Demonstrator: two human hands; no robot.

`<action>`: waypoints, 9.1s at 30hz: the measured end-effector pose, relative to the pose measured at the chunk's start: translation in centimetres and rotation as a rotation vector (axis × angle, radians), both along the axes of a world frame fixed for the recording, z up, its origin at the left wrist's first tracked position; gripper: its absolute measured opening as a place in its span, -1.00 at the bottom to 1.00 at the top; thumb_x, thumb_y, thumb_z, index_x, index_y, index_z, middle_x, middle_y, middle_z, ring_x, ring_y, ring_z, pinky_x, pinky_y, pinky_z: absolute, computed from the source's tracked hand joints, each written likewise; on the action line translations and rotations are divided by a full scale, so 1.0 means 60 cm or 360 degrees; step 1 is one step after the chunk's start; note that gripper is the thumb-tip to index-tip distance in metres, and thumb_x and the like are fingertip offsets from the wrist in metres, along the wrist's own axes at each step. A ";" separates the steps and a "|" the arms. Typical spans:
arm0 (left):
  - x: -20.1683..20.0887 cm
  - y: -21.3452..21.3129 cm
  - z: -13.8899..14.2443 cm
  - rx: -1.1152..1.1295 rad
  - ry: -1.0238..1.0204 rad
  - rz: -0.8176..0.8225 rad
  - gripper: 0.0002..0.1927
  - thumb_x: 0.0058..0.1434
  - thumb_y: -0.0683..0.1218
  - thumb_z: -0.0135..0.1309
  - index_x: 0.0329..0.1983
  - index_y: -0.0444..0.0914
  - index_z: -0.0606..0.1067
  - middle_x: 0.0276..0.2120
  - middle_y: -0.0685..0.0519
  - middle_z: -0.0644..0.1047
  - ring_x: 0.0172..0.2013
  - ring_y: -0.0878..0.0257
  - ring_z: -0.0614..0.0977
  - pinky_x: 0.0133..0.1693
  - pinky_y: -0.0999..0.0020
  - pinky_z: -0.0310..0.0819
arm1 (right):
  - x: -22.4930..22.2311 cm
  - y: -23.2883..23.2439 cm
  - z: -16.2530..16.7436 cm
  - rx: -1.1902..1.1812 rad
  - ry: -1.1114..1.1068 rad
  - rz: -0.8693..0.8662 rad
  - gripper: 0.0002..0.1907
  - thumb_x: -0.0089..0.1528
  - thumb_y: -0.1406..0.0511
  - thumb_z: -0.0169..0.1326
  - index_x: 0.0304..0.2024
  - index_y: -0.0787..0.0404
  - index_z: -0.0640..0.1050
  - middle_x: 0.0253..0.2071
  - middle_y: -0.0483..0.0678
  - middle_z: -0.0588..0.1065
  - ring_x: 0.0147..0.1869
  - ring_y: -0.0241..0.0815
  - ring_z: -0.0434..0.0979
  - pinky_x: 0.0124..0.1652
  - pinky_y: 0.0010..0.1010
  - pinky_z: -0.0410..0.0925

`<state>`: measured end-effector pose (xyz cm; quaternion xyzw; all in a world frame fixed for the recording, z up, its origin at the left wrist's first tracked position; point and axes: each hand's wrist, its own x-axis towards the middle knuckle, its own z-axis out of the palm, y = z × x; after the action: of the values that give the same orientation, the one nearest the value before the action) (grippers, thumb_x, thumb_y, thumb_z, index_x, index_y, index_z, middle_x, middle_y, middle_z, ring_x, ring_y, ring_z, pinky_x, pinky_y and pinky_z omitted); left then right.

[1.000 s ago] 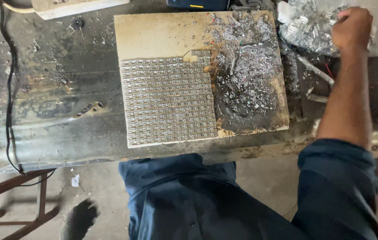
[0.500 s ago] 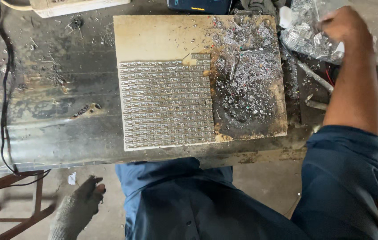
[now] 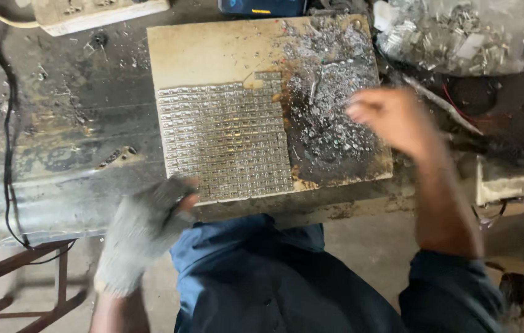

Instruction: The person picks small metallic components one at a time from a pile on the workbench and places them into rows on a gridded board, gradually extending the filled area of the grid. They occasionally reach to the side for more components and continue filling the rows by hand.

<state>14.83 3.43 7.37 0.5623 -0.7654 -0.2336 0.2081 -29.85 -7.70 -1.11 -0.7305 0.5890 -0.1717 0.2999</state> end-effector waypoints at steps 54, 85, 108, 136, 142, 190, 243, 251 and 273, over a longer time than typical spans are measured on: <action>-0.164 -0.310 -0.155 -0.0117 -0.0160 0.0090 -0.78 0.20 -0.04 0.19 -0.11 -0.19 0.63 -0.13 -0.19 0.50 -0.14 -0.15 0.61 -0.10 -0.03 0.49 | 0.259 -0.135 -0.094 -0.0751 0.0127 0.0167 -0.95 0.25 0.37 0.27 -0.23 0.17 0.65 -0.14 -0.02 0.53 0.06 -0.03 0.55 0.39 0.05 0.11; -0.234 -0.196 -0.103 0.0091 -0.0439 -0.0646 -0.81 0.33 -0.04 0.07 -0.06 -0.19 0.55 -0.16 -0.06 0.52 -0.35 0.11 0.65 -0.43 0.29 0.64 | 0.122 0.021 0.002 -0.0702 0.0043 0.0072 -0.85 0.35 0.28 0.26 -0.04 0.14 0.67 -0.10 -0.02 0.58 0.05 0.03 0.52 0.05 -0.15 0.37; -0.172 -0.151 -0.092 -0.0141 0.0244 -0.0294 -0.83 0.31 -0.19 0.06 -0.05 -0.21 0.53 -0.18 -0.07 0.60 -0.35 0.11 0.70 -0.38 0.23 0.65 | 0.176 -0.058 -0.073 -0.0844 -0.0162 -0.0041 -0.94 0.31 0.35 0.26 -0.17 0.18 0.67 -0.16 0.02 0.66 -0.08 -0.09 0.62 -0.03 -0.17 0.40; -0.015 -0.148 -0.097 -0.0175 0.0316 0.0256 -0.85 0.34 -0.22 0.13 -0.04 -0.28 0.56 -0.31 -0.08 0.56 -0.28 0.07 0.64 -0.18 0.17 0.51 | 0.088 0.071 -0.030 -0.0511 0.0315 -0.0074 -0.79 0.18 0.21 0.36 -0.18 0.12 0.68 -0.26 0.02 0.57 -0.15 0.05 0.55 -0.15 -0.17 0.38; -0.028 -0.194 -0.111 -0.0685 0.0115 0.0059 -0.90 0.22 -0.23 0.24 -0.20 -0.21 0.62 -0.28 -0.08 0.62 -0.24 0.03 0.67 -0.21 0.19 0.55 | 0.084 0.081 -0.040 -0.0382 0.0262 -0.0310 -0.79 0.29 0.18 0.32 -0.17 0.13 0.62 -0.17 -0.04 0.59 -0.10 0.02 0.58 -0.12 -0.19 0.40; -0.106 -0.219 -0.091 -0.0354 0.0623 -0.0228 -0.92 0.33 -0.17 0.21 -0.31 -0.21 0.58 -0.14 -0.04 0.69 -0.23 0.25 0.75 -0.18 0.39 0.72 | 0.142 0.071 -0.001 -0.0817 0.0118 -0.0138 -0.80 0.36 0.32 0.23 0.05 0.12 0.66 0.00 -0.03 0.61 0.04 -0.02 0.60 -0.01 -0.29 0.44; -0.096 -0.357 -0.185 -0.0210 -0.0229 -0.0008 -0.75 0.23 -0.02 0.13 -0.09 -0.16 0.66 -0.19 -0.23 0.57 -0.14 -0.17 0.61 -0.07 -0.03 0.49 | 0.313 -0.176 -0.110 -0.0786 0.0159 0.0196 -0.97 0.18 0.32 0.30 -0.32 0.05 0.70 -0.12 -0.08 0.60 0.09 -0.01 0.48 0.13 0.04 0.16; -0.092 -0.339 -0.150 -0.0117 -0.0162 0.0075 -0.72 0.21 -0.06 0.19 -0.02 -0.18 0.63 -0.16 -0.12 0.59 -0.19 -0.03 0.65 -0.08 0.06 0.52 | 0.227 -0.171 -0.105 -0.0611 -0.0155 0.0008 -0.93 0.40 0.33 0.19 -0.07 0.08 0.66 0.04 -0.07 0.58 0.24 -0.08 0.49 0.35 -0.07 0.23; 0.056 -0.019 -0.042 -0.0048 0.0656 0.0687 -0.72 0.35 -0.07 0.18 0.01 -0.35 0.60 -0.35 0.07 0.42 -0.40 0.33 0.41 -0.37 0.42 0.28 | 0.003 -0.136 -0.067 -0.0754 -0.0232 -0.0389 -0.89 0.48 0.45 0.17 0.02 0.18 0.65 0.07 0.03 0.61 0.08 -0.17 0.64 -0.16 -0.36 0.51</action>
<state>18.17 2.30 4.85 0.6497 -0.5732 -0.2818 0.4122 -29.65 -15.88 -5.12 -0.6895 0.5932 -0.3916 0.1393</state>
